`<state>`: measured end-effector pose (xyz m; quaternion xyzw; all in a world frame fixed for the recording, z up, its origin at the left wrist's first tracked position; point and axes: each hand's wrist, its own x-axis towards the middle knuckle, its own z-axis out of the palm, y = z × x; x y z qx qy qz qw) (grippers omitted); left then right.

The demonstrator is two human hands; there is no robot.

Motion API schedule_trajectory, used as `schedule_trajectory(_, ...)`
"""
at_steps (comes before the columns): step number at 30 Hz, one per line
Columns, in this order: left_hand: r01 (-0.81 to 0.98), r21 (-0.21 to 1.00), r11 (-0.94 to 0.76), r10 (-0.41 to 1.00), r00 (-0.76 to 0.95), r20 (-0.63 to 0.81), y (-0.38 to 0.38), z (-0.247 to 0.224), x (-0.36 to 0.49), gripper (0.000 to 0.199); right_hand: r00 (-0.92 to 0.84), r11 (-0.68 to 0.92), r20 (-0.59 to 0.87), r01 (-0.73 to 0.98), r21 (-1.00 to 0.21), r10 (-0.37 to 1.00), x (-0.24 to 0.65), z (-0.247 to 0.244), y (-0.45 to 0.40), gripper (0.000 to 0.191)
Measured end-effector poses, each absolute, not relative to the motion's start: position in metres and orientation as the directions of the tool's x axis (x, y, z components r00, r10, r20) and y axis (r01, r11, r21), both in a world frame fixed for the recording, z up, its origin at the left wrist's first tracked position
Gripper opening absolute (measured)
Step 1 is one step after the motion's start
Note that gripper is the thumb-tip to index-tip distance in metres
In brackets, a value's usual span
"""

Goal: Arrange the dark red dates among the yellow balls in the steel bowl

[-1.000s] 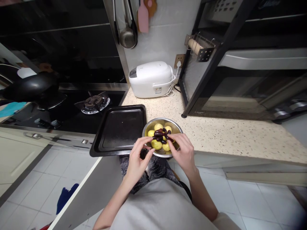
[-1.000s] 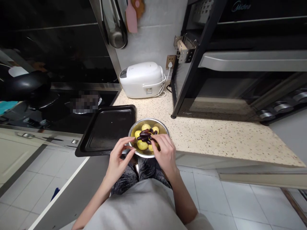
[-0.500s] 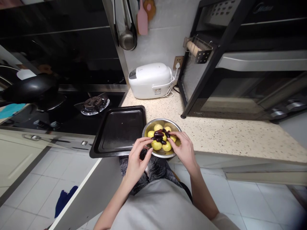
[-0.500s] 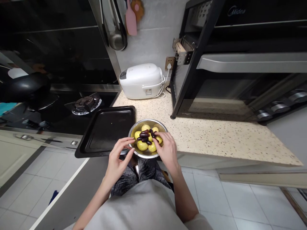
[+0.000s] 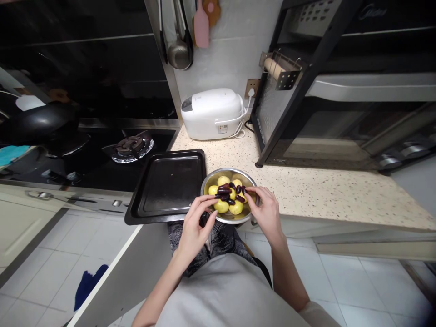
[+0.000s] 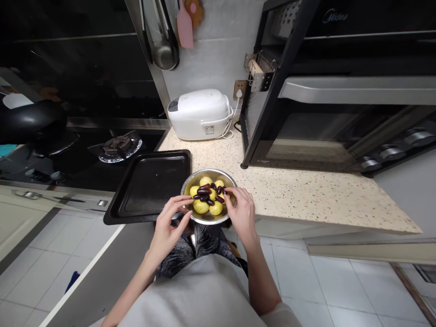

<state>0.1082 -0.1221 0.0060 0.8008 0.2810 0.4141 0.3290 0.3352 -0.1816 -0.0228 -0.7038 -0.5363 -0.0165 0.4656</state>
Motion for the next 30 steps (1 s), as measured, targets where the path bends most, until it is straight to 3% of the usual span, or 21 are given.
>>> schedule_trajectory(9,0.180,0.753,-0.632,0.717,0.506,0.480,-0.122,0.005,0.106,0.026,0.445,-0.077,0.528,0.812,-0.579,0.724,0.332,-0.022,-0.170,0.013)
schedule_trajectory(16,0.183,0.764,-0.619,0.721,0.517,0.461,-0.121,0.004,0.107,0.025,0.376,0.089,0.517,0.738,-0.669,0.769,0.331,-0.020,-0.170,0.016)
schedule_trajectory(30,0.174,0.767,-0.618,0.707,0.550,0.445,-0.121,0.000,0.108,0.026,0.331,0.101,0.472,0.723,-0.684,0.817,0.333,-0.019,-0.169,0.015)
